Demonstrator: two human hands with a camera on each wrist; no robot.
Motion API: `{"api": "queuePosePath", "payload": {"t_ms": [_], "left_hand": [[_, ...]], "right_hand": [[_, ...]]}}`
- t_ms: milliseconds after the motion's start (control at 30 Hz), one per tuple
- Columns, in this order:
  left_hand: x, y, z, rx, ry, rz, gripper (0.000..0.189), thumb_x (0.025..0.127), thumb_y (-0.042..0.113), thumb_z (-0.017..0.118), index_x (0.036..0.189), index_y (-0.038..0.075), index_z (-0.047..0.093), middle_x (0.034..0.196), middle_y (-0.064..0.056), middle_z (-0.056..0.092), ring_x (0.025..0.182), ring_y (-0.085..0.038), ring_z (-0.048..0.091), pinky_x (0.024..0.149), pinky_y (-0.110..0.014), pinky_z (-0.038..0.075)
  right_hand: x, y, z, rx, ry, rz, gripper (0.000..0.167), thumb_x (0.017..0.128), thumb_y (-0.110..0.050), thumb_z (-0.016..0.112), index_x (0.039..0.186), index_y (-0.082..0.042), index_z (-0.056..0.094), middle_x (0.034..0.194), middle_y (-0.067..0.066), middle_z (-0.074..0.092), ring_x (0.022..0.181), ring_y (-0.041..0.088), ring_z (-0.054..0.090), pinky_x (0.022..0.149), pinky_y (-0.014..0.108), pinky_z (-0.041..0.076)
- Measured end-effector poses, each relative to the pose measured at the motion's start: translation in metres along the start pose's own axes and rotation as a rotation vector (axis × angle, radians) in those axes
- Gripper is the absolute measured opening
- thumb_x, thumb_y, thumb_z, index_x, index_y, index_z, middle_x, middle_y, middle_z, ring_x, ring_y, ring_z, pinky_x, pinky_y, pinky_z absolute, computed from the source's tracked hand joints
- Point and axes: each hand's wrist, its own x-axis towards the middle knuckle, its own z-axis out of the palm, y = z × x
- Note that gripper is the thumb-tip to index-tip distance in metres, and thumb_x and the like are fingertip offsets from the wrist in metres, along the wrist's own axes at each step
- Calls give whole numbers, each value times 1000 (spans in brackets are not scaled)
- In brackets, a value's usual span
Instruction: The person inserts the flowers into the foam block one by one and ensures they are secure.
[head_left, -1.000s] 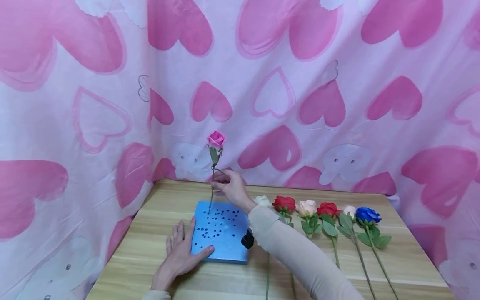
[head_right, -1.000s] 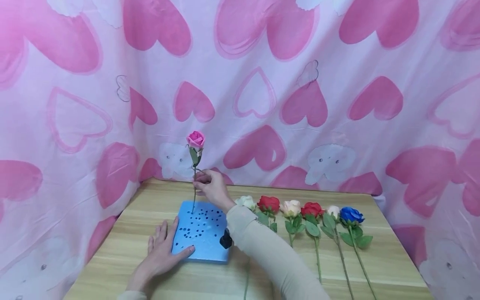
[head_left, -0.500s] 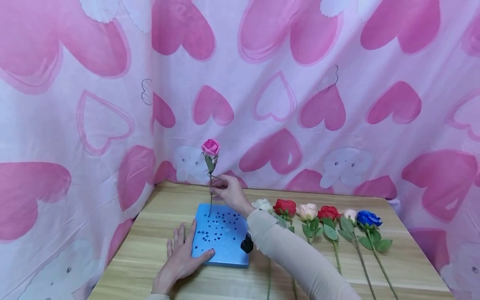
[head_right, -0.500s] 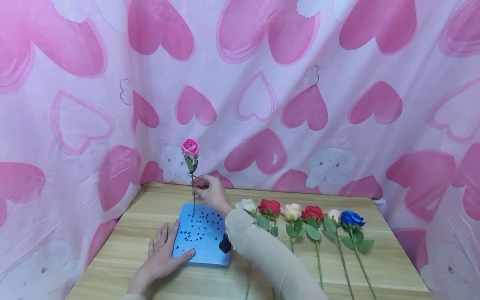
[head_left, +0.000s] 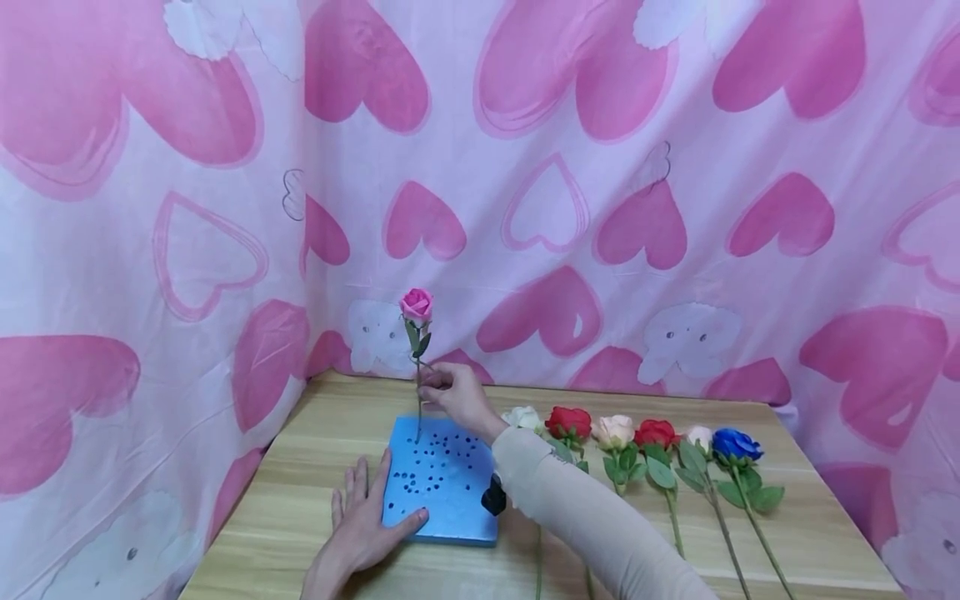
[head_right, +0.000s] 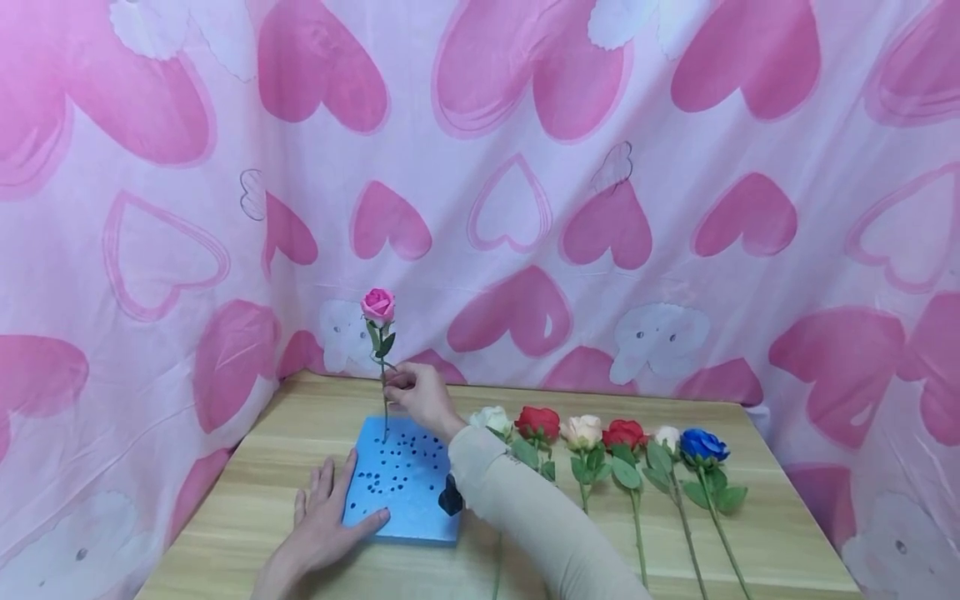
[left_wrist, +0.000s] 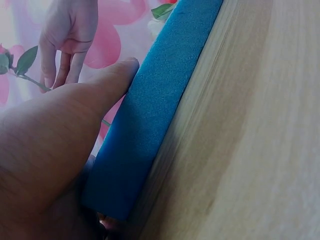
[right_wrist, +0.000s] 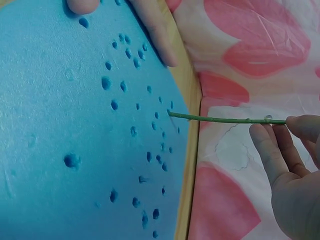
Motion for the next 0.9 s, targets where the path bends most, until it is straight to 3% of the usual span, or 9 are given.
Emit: {"api": "queuePosePath", "payload": {"t_ms": [133,367,533,633,767,900], "left_hand": [[-2,-2,2,-6,5,1,131,88,81,76,180,14,13,179,-40,-7,164,-65,-13,124,-83,-18],[-1,3,-3,8,-10,9,129,91,79,76,181,16,8,180,-38,-11,164,-63,-16,125,-82,-16],[0,6,-5,24,3,17,129,91,80,75,181,17,7,180,-38,-11,164,-63,-16,125,-82,-15],[0,5,-4,29,8,18,129,91,80,75,181,17,7,180,-38,-11,165,-63,-16,126,-82,-15],[0,4,-3,27,5,10,129,91,80,75,181,17,7,180,-38,-10,165,-63,-15,126,-81,-16],[-2,4,-2,20,-6,1,129,90,80,75,181,17,8,180,-38,-10,164,-63,-15,126,-81,-16]], "right_hand": [[-3,2,-3,-17,-8,16,32,105,0,75,133,-15,80,118,10,79,103,22,79,94,51,67],[-2,1,-7,28,-42,10,50,107,1,72,154,-12,66,131,27,75,111,34,80,98,56,65],[1,-1,-11,28,-18,2,45,107,0,72,151,-9,68,128,20,78,109,30,81,90,43,69],[1,-2,-13,37,-7,0,44,106,0,73,150,-8,68,127,17,79,112,37,80,86,39,70],[-1,-1,-18,67,-16,9,46,106,-2,75,150,-6,67,132,21,77,123,50,73,89,42,69],[-5,-1,-24,104,-32,21,47,106,-6,75,152,-9,66,139,25,72,124,45,74,96,51,67]]}}
